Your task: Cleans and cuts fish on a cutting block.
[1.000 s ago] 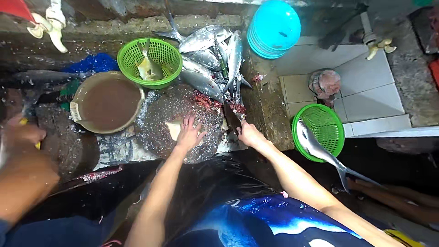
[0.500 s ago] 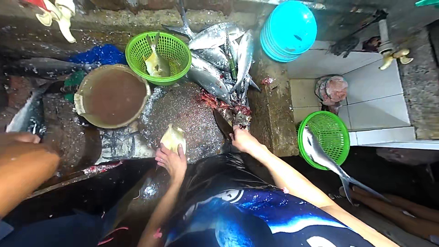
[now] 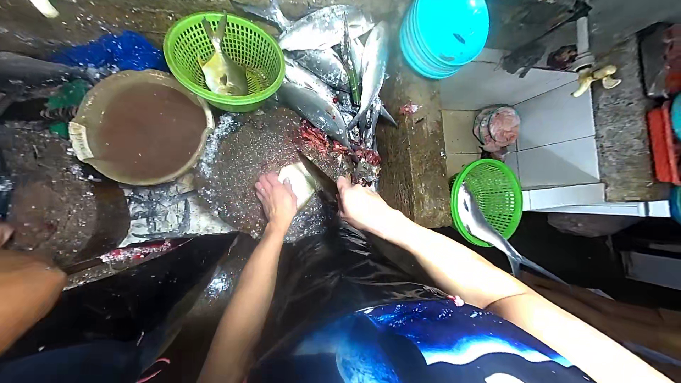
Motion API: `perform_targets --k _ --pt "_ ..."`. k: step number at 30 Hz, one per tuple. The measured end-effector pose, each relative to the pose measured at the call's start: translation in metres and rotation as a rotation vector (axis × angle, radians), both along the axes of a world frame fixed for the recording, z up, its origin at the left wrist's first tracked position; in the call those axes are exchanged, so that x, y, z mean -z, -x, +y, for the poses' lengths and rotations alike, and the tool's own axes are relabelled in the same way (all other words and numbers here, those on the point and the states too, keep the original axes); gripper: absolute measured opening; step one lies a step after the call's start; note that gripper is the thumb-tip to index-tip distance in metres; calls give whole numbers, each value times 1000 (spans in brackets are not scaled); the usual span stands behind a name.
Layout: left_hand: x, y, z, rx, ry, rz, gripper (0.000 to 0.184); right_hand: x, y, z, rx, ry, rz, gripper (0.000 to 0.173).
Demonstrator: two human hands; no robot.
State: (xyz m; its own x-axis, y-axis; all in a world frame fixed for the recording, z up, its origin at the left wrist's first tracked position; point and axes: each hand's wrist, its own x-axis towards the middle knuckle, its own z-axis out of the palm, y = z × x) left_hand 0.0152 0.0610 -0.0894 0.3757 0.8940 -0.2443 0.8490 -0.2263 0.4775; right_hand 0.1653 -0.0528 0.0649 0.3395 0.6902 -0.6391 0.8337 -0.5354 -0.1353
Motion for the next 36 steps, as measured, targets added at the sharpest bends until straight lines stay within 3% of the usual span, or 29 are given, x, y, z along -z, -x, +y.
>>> perform_targets --k 5,11,15,18,22,27,31,36 --pt "2 -8 -6 -85 -19 134 49 6 18 14 -93 116 -15 39" --pt "1 -8 -6 -40 -6 183 46 11 35 28 -61 250 -28 43" --pt "0 -9 -4 -28 23 176 43 74 39 77 22 32 12 44" --pt "-1 -7 1 -54 20 197 47 87 47 124 22 -52 16 47" --pt "-5 -8 1 -53 21 181 37 42 44 86 10 60 5 45" --pt "-4 -7 2 -36 39 195 38 91 38 80 33 64 9 43" --pt "-3 -6 -2 -23 12 171 38 61 38 57 28 91 -2 44" --pt "-2 -11 3 -25 18 222 37 117 34 23 85 -28 -17 47"
